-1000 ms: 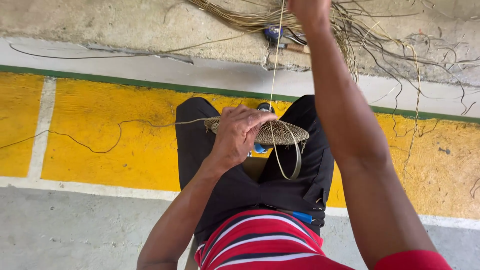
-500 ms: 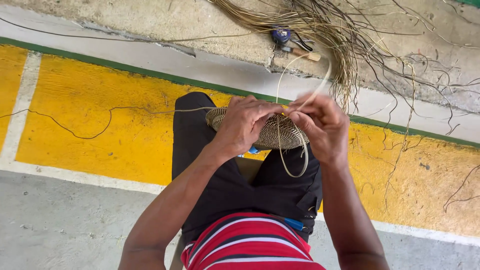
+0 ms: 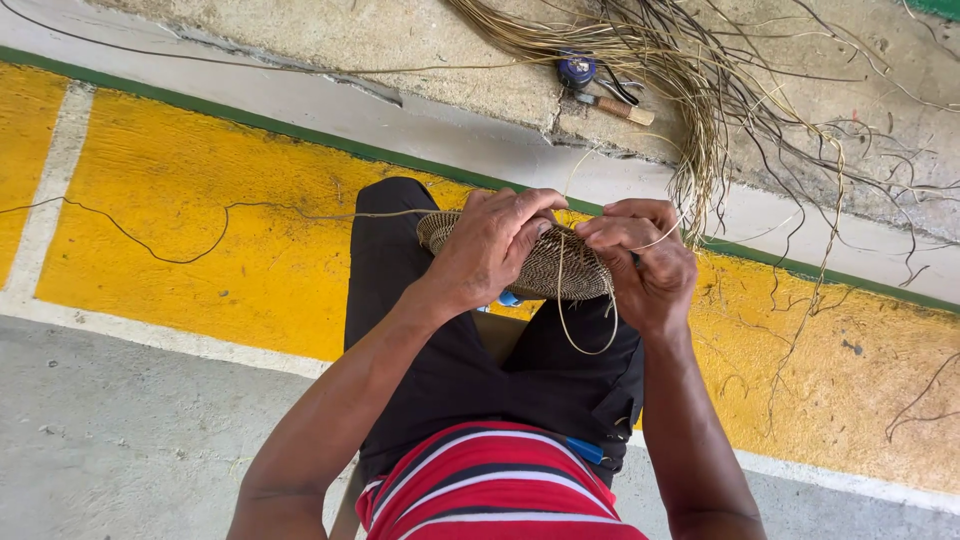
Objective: Weaving thin strips of bamboo or wood by hand to create a circular artisanal object.
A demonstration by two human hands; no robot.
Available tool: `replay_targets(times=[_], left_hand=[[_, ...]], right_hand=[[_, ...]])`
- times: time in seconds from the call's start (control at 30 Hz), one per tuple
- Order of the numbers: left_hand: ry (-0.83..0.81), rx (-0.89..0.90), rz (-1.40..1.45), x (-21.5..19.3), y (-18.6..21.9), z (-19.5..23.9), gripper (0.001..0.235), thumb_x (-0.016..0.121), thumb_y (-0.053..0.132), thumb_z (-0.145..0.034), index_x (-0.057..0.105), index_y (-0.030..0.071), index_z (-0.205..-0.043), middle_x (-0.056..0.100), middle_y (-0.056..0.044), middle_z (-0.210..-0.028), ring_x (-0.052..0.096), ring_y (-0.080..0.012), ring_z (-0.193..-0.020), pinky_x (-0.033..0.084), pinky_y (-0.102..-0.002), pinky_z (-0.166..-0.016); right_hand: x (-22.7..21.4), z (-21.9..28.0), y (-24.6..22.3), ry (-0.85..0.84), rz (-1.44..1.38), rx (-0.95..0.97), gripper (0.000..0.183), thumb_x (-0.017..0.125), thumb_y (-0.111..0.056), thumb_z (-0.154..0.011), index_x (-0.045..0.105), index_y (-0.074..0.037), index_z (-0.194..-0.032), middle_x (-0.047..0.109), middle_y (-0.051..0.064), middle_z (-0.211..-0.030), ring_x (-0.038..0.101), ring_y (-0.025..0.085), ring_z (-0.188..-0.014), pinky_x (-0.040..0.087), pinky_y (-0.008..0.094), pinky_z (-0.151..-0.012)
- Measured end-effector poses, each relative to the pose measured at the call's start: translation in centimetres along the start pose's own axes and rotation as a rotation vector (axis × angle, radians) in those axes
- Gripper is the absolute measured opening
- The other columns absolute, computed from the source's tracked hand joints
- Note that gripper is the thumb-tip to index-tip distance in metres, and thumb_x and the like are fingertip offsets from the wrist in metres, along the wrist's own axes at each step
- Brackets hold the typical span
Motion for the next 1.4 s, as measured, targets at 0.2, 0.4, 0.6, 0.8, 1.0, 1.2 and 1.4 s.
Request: replay_targets(times=[0.2, 0.4, 0.6, 0.8, 1.0, 1.2, 1.4], left_hand=[[0.040, 0.015, 0.029, -0.6, 0.8, 0.0, 0.024, 0.064, 0.010, -0.102, 0.059, 0.012, -0.125, 0.070, -0.003, -0.103, 0.065, -0.0212, -0.093, 0.041, -0.040, -0.090], [0.063, 0.030, 0.065, -0.9, 0.9, 0.5, 0.016, 0.064, 0.008, -0.102, 0.057, 0.009, -0.116, 0.067, -0.004, -0.103, 0.066, -0.0243, -0.095, 0.041, -0.041, -0.087], [0.077, 0.047, 0.062, -1.1, 1.8, 2.0, 0.011, 0.068, 0.012, -0.101, 0.062, 0.011, -0.110, 0.066, -0.003, -0.099, 0.065, -0.0224, -0.093, 0.043, -0.039, -0.088], [0.043, 0.019, 0.016, -1.1, 2.6, 2.2, 0.011, 0.067, 0.014, -0.100, 0.065, 0.011, -0.111, 0.070, -0.003, -0.097, 0.065, -0.0224, -0.090, 0.042, -0.038, -0.089], [-0.004, 0.024, -0.005, -1.0, 3.0, 2.7, 0.008, 0.066, 0.015, -0.102, 0.066, 0.012, -0.109, 0.070, -0.002, -0.093, 0.066, -0.0211, -0.090, 0.042, -0.038, -0.091], [-0.003, 0.029, -0.048, -1.6, 3.3, 2.4, 0.020, 0.063, 0.015, -0.103, 0.066, 0.012, -0.122, 0.071, -0.001, -0.094, 0.065, -0.0213, -0.089, 0.041, -0.038, -0.088], [-0.036, 0.046, -0.054, -1.0, 3.4, 3.1, 0.022, 0.063, 0.014, -0.104, 0.065, 0.012, -0.126, 0.070, -0.002, -0.095, 0.063, -0.0223, -0.089, 0.041, -0.038, -0.088]], right_hand=[[1.2, -0.2, -1.4, -0.067, 0.241, -0.105, 0.019, 0.084, -0.009, -0.088, 0.072, -0.014, -0.101, 0.072, 0.001, -0.110, 0.065, 0.022, -0.109, 0.054, 0.039, -0.094], [2.1, 0.0, -0.8, -0.094, 0.212, 0.027, 0.022, 0.086, -0.005, -0.087, 0.073, -0.013, -0.103, 0.068, 0.003, -0.107, 0.066, 0.021, -0.101, 0.056, 0.037, -0.083], [-0.2, -2.1, 3.1, -0.253, -0.098, 0.100, 0.027, 0.081, -0.014, -0.088, 0.070, -0.007, -0.112, 0.069, 0.005, -0.108, 0.067, 0.018, -0.103, 0.058, 0.034, -0.087], [3.1, -2.7, 2.9, -0.322, -0.365, 0.288, 0.016, 0.064, -0.016, -0.105, 0.065, -0.002, -0.112, 0.068, 0.008, -0.107, 0.068, 0.014, -0.096, 0.059, 0.029, -0.084], [5.4, -7.3, 8.0, -0.069, -0.268, 0.384, 0.015, 0.053, -0.013, -0.113, 0.057, -0.002, -0.104, 0.068, 0.006, -0.079, 0.071, 0.013, -0.066, 0.063, 0.031, -0.060], [4.7, -6.5, 6.0, -0.174, -0.472, 0.469, 0.030, 0.060, -0.017, -0.106, 0.058, -0.003, -0.132, 0.074, 0.011, -0.097, 0.074, 0.015, -0.078, 0.065, 0.031, -0.069], [4.3, -0.9, 3.0, -0.333, -0.645, 0.392, 0.031, 0.064, -0.024, -0.108, 0.063, 0.001, -0.127, 0.071, 0.012, -0.104, 0.068, 0.017, -0.094, 0.060, 0.033, -0.083]])
Point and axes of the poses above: each hand's wrist, its own z-axis away from the middle knuckle, its own x-axis out of the palm, y = z × x, the point moved 5 cm from there along -z, towards the middle knuckle
